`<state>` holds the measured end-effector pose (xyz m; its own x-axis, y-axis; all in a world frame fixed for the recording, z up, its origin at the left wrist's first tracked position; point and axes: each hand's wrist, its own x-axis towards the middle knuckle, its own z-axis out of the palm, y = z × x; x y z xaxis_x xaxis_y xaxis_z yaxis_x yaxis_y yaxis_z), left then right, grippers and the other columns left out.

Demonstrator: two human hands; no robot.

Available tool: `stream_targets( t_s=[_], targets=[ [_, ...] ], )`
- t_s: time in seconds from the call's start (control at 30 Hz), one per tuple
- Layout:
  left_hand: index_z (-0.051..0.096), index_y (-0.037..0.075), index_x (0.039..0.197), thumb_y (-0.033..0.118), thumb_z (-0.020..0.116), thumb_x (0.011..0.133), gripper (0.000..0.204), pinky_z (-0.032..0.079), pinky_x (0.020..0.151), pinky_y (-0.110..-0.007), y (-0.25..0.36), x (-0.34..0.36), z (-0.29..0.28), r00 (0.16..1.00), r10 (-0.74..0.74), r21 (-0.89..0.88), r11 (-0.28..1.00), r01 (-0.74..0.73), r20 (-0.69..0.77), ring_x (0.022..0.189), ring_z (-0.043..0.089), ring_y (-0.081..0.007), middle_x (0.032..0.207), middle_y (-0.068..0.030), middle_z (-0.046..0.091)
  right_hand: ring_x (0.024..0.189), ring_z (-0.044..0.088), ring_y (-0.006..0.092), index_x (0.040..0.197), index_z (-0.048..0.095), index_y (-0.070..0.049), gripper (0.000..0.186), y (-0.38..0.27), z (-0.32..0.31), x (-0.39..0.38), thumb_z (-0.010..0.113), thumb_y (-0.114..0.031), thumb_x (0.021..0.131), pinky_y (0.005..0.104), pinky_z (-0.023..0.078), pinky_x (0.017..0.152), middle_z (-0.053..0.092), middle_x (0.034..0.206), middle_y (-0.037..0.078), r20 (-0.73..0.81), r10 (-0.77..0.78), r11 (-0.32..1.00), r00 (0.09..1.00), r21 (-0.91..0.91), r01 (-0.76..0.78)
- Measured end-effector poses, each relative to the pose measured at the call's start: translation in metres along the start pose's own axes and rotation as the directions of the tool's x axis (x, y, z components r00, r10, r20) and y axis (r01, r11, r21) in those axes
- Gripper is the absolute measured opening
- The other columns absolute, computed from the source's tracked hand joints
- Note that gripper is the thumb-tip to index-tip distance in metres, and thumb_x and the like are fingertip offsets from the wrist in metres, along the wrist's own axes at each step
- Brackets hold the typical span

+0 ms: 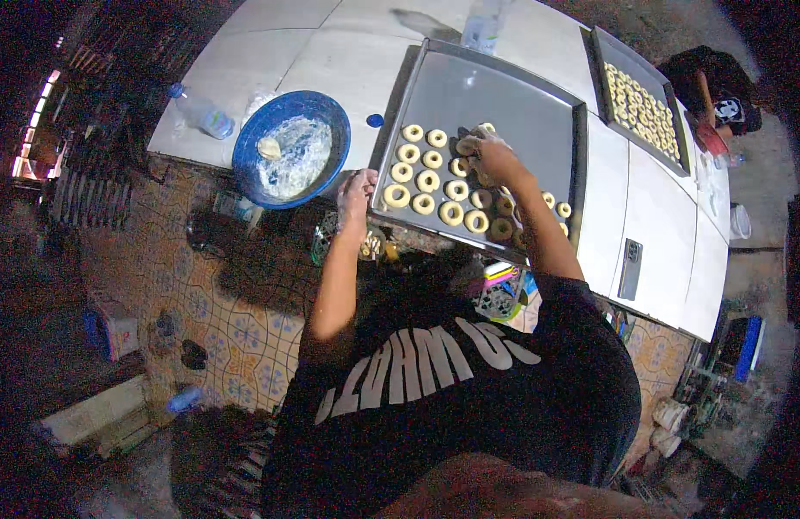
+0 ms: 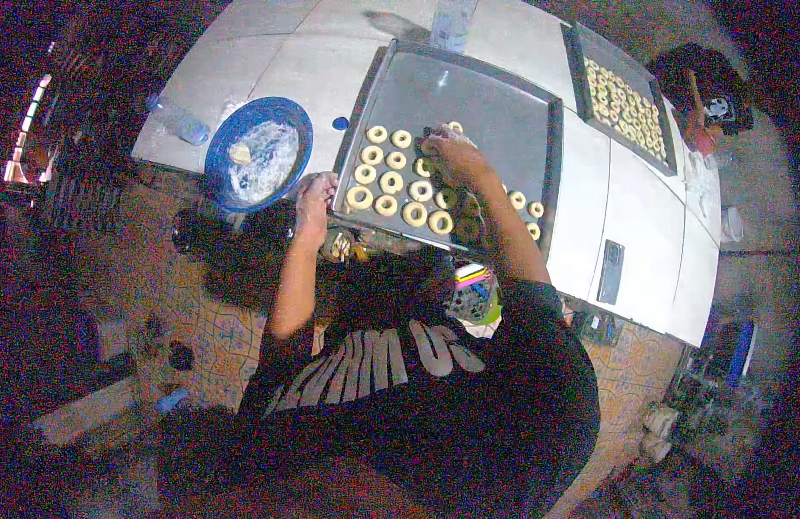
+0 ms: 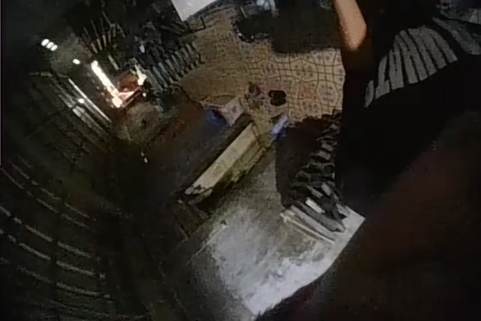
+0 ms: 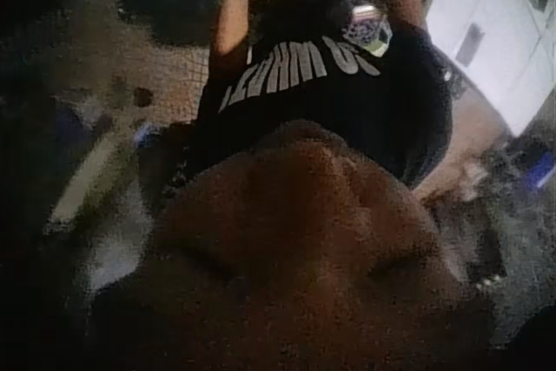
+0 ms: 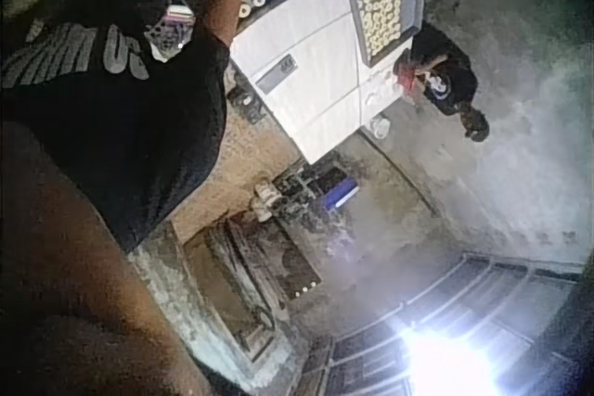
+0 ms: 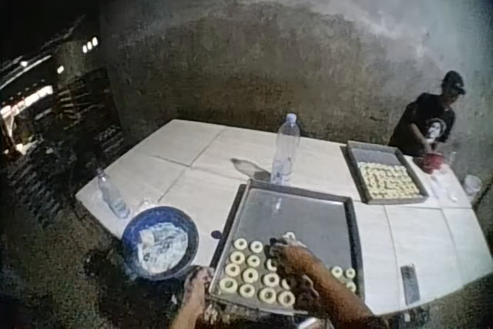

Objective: The person shapes dough pieces into rings by hand and arranges them on a baking tray. The person then rubs flour between their hands and shapes additional dough pieces into rings.

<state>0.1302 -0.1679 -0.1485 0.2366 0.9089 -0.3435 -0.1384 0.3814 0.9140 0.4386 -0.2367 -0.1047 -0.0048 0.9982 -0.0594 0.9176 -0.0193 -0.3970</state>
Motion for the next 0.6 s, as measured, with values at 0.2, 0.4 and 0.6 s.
stream_targets(
  t_s=[0.2, 0.4, 0.6],
  targets=[
    [0.067, 0.012, 0.093, 0.03, 0.063, 0.091, 0.019, 0.04, 0.066, -0.023, 0.007, -0.003, 0.001, 0.999, -0.04, 0.039, 0.998, 0.041, -0.019, 0.072, 0.051, -0.0054, 0.082, 0.0057, 0.062, 0.114, 0.061, 0.0418, 0.124, 0.064, -0.015, 0.033, 0.008, -0.007, -0.001, 0.061, -0.027, 0.094, 0.0481, 0.051, 0.096, 0.061, 0.127, 0.018, -0.045, -0.036, 0.999, 0.998, 0.037, 0.038],
    [0.067, 0.011, 0.096, 0.029, 0.061, 0.093, 0.019, 0.041, 0.068, -0.022, -0.001, 0.002, -0.002, 0.999, 0.036, 0.06, 0.998, -0.037, 0.016, 0.073, 0.05, -0.0042, 0.085, 0.0055, 0.062, 0.12, 0.06, 0.0406, 0.138, 0.056, -0.011, 0.048, 0.025, 0.022, -0.006, 0.061, -0.03, 0.094, 0.0465, 0.049, 0.101, 0.054, 0.143, 0.019, -0.285, 0.058, 0.991, 0.957, 0.134, -0.02],
    [0.067, 0.01, 0.096, 0.028, 0.061, 0.095, 0.019, 0.041, 0.067, -0.021, 0.0, -0.002, -0.001, 0.999, 0.043, 0.027, 0.999, -0.043, -0.009, 0.074, 0.051, -0.0035, 0.085, 0.0053, 0.063, 0.138, 0.047, 0.0347, 0.142, 0.052, -0.007, 0.048, 0.016, 0.032, -0.012, 0.056, -0.025, 0.098, 0.0416, 0.039, 0.114, 0.048, 0.151, 0.016, -0.183, -0.048, 0.991, 0.982, 0.117, 0.07]
  ],
)
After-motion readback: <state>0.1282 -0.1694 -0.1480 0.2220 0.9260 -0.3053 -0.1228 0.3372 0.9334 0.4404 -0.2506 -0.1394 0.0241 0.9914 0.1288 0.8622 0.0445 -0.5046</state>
